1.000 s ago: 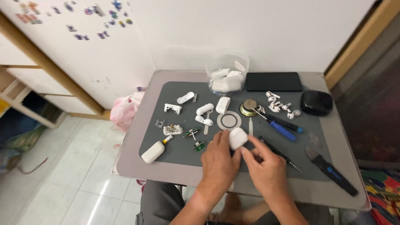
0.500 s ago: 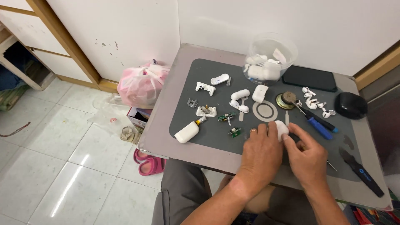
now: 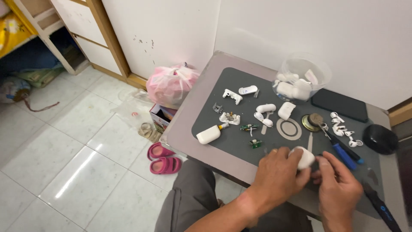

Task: Assembling the internal components of an AirPod charging case, including the circuit board and housing.

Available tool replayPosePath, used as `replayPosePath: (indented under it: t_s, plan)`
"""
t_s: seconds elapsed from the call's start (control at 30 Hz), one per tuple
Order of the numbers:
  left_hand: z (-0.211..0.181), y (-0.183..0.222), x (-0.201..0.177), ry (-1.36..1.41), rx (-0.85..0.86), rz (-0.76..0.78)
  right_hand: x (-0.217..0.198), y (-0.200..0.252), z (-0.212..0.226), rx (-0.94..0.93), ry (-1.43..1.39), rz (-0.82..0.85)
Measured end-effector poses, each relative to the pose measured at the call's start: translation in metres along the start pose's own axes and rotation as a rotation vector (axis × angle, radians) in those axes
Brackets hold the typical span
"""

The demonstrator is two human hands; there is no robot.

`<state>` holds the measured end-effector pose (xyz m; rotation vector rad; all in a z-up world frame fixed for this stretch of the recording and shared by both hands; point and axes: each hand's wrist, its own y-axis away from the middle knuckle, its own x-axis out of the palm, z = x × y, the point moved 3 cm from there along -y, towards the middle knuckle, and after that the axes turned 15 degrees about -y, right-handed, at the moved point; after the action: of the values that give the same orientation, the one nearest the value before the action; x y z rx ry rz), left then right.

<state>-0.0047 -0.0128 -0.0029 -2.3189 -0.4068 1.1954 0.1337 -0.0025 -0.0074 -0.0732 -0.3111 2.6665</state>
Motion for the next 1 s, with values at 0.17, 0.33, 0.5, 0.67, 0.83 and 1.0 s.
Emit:
replayPosePath:
  t_s: [0.17,0.33,0.5,0.67,0.83,1.0]
  plan:
    - [0.017,0.003,-0.05,0.085,0.094,-0.032,-0.007,0.0,-0.006,0.006,0.043,0.0]
    - [0.043,-0.059,-0.082,0.094,0.109,-0.134,-0.002,-0.007,0.011,0.174,0.176,0.011]
    - [0.059,-0.171,-0.036,-0.126,0.115,-0.181,-0.002,-0.015,0.02,0.407,0.254,0.107]
    - [0.071,-0.255,0.064,-0.37,0.24,0.122,-0.015,-0.017,-0.008,0.181,0.198,0.161]
    - [0.073,-0.27,0.086,-0.688,0.343,0.221,-0.015,-0.018,-0.004,0.095,0.197,0.182]
    - [0.047,-0.222,-0.018,-0.341,0.449,0.214,-0.014,-0.013,-0.002,0.015,0.174,0.184]
